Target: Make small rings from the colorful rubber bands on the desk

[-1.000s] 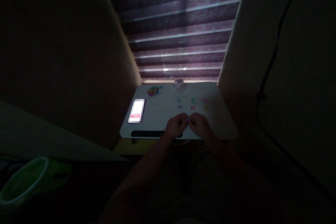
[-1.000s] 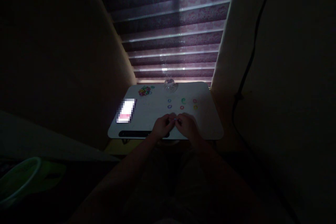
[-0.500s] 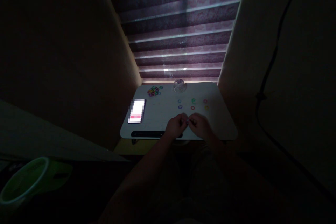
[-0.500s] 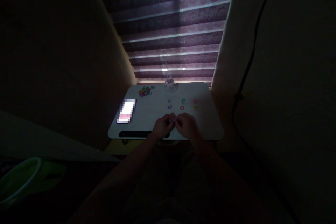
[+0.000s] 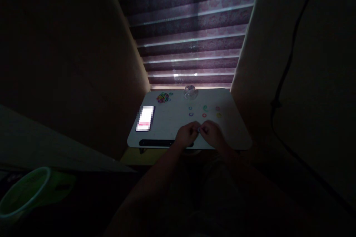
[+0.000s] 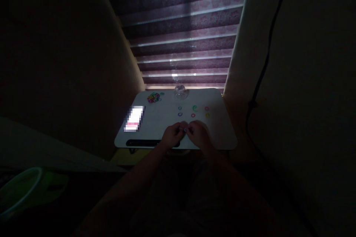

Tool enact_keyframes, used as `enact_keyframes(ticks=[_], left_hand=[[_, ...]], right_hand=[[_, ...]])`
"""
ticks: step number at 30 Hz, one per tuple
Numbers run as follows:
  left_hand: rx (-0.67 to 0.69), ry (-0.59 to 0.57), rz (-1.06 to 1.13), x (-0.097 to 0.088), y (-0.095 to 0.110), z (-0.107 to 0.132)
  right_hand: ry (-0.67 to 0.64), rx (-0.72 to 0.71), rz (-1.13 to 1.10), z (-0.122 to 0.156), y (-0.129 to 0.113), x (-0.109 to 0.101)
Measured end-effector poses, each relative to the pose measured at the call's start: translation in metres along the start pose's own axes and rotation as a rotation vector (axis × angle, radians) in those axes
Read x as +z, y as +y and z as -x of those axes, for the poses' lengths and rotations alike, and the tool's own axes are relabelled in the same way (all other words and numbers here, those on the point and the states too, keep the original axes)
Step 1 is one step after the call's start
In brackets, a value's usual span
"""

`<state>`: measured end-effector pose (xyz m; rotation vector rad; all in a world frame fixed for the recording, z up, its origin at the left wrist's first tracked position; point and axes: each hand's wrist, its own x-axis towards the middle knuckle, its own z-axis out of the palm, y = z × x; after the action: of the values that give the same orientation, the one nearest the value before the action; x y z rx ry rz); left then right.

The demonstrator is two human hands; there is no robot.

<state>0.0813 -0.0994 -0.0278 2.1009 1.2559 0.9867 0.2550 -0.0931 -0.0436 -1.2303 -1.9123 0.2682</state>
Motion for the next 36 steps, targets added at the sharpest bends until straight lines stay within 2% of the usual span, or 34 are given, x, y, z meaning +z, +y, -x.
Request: enact_keyframes(ticks=[6,15,22,36], left_hand=[[0.024,0.013,0.038,0.0004,-0.0006,0.0004],[-0.007,-0.031,0.027,-0.0016,0.0035,0.0003],[0.034,-0.090,0.053,-0.0058,0.0090,0.0002],[0.064,-0.097,0.191,-0.0058,0.0038,0.0007]], right_hand=[[0.015,0.008,-0.018,0.0009,0.0022,0.0008],[-0.006,0.022,-0.023,0.0011,0.0048,0.0016],[-0.033,0.006,0.001,0.0012,0.0053,0.0017],[-0.064,-0.032,0.078,0.0009,-0.0017,-0.0032]])
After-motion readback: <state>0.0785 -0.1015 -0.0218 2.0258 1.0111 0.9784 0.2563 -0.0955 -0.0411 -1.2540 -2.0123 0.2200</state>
